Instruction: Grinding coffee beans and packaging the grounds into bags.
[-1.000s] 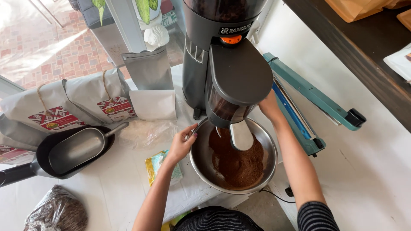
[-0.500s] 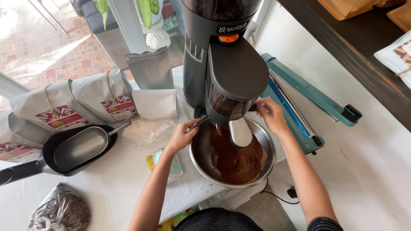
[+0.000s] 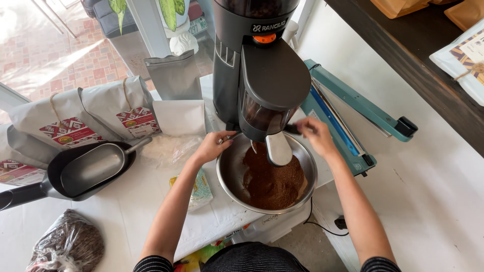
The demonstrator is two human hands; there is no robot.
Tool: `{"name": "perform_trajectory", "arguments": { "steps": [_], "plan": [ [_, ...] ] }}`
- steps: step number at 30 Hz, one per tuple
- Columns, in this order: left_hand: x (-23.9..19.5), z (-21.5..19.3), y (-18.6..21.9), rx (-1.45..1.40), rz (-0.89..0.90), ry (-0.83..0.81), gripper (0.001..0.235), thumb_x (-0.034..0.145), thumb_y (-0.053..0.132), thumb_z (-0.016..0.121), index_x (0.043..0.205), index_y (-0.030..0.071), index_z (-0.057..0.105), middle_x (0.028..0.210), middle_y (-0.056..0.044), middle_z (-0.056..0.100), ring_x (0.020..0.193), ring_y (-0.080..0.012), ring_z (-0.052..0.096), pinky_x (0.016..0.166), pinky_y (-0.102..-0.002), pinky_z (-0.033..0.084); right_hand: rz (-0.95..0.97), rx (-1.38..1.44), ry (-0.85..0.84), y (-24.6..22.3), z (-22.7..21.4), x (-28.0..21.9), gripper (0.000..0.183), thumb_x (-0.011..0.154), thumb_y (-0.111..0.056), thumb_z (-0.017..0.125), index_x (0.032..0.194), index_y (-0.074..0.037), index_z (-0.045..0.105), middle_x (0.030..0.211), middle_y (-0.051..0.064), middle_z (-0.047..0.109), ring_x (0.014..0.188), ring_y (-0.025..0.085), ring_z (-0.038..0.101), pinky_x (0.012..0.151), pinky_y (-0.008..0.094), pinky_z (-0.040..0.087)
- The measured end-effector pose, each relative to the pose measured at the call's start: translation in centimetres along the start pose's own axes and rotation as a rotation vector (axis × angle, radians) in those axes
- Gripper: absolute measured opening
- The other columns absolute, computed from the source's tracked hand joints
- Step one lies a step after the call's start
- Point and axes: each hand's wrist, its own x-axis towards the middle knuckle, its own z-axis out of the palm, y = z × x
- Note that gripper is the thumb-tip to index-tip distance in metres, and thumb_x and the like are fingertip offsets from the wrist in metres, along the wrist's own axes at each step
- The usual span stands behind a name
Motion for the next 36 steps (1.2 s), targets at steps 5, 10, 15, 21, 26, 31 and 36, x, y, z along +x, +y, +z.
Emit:
{"name": "perform_trajectory", "arguments": {
  "steps": [5, 10, 15, 21, 26, 31, 36],
  "plan": [
    [0.2, -0.1, 0.6, -0.020, 0.011, -0.011, 0.035, 0.091, 0.015, 0.069, 0.126, 0.014, 0.075, 0.070, -0.001, 0.069, 0.052, -0.0129, 0.053, 0.056, -0.029, 0.048, 0.190, -0.428, 0.019, -4.6, 0.0, -6.0, 0.038, 0.098, -0.026, 0.068, 0.132, -0.008, 0.066, 0.114, 0.021, 0.073, 0.096, 0.041, 0.072, 0.076, 0.050, 0.059],
    [0.2, -0.2, 0.5, 0.019, 0.040, -0.017, 0.035, 0.092, 0.012, 0.069, 0.126, 0.008, 0.074, 0.070, -0.005, 0.070, 0.050, -0.0149, 0.054, 0.055, -0.030, 0.048, 0.522, -0.481, 0.044, 1.8, -0.7, -8.6, 0.023, 0.091, -0.018, 0.066, 0.112, -0.009, 0.064, 0.091, 0.012, 0.076, 0.079, 0.032, 0.075, 0.071, 0.041, 0.058],
    [-3.4, 0.5, 2.2, 0.431, 0.052, 0.288, 0.046, 0.092, 0.035, 0.071, 0.130, 0.008, 0.069, 0.082, -0.011, 0.076, 0.084, -0.0343, 0.073, 0.077, -0.046, 0.059, 0.560, -0.422, 0.195, 4.2, 0.1, -9.7, 0.022, 0.095, -0.028, 0.060, 0.090, -0.008, 0.067, 0.081, 0.015, 0.070, 0.085, 0.034, 0.068, 0.079, 0.045, 0.052],
    [-16.2, 3.9, 14.4, 0.192, -0.310, 0.478, 0.084, 0.091, 0.037, 0.074, 0.157, 0.001, 0.035, 0.132, -0.025, 0.063, 0.120, -0.0471, 0.061, 0.100, -0.063, 0.051, 0.610, -0.419, 0.291, 4.7, 1.1, -12.4, 0.025, 0.094, -0.031, 0.059, 0.085, -0.010, 0.067, 0.078, 0.011, 0.069, 0.083, 0.030, 0.066, 0.078, 0.044, 0.052],
    [-19.3, 8.0, 12.7, -0.126, -0.414, 0.603, 0.064, 0.089, 0.038, 0.069, 0.140, 0.004, 0.049, 0.116, -0.010, 0.068, 0.087, -0.0204, 0.052, 0.076, -0.035, 0.042, 0.603, -0.333, 0.340, -1.0, 3.4, -13.5, 0.022, 0.096, -0.020, 0.054, 0.078, -0.012, 0.044, 0.068, 0.003, 0.047, 0.065, 0.019, 0.041, 0.066, 0.037, 0.034],
    [-18.8, 9.0, 10.9, -0.489, -0.510, 0.662, 0.020, 0.098, 0.020, 0.060, 0.108, 0.010, 0.046, 0.067, -0.009, 0.058, 0.032, -0.0169, 0.050, 0.028, -0.030, 0.044, 0.692, -0.351, 0.291, -3.3, 4.0, -14.6, 0.018, 0.095, -0.021, 0.048, 0.082, -0.009, 0.044, 0.067, 0.007, 0.050, 0.062, 0.021, 0.042, 0.062, 0.041, 0.035],
    [-17.0, 9.0, 3.4, -0.295, -0.358, 0.594, 0.021, 0.100, 0.023, 0.060, 0.090, 0.005, 0.054, 0.088, -0.023, 0.070, 0.081, -0.0343, 0.071, 0.063, -0.052, 0.061, 0.644, -0.545, 0.195, -5.7, 3.8, -15.2, 0.036, 0.103, -0.031, 0.042, 0.105, -0.003, 0.063, 0.110, 0.033, 0.071, 0.108, 0.052, 0.067, 0.096, 0.060, 0.050]
  ]
}}
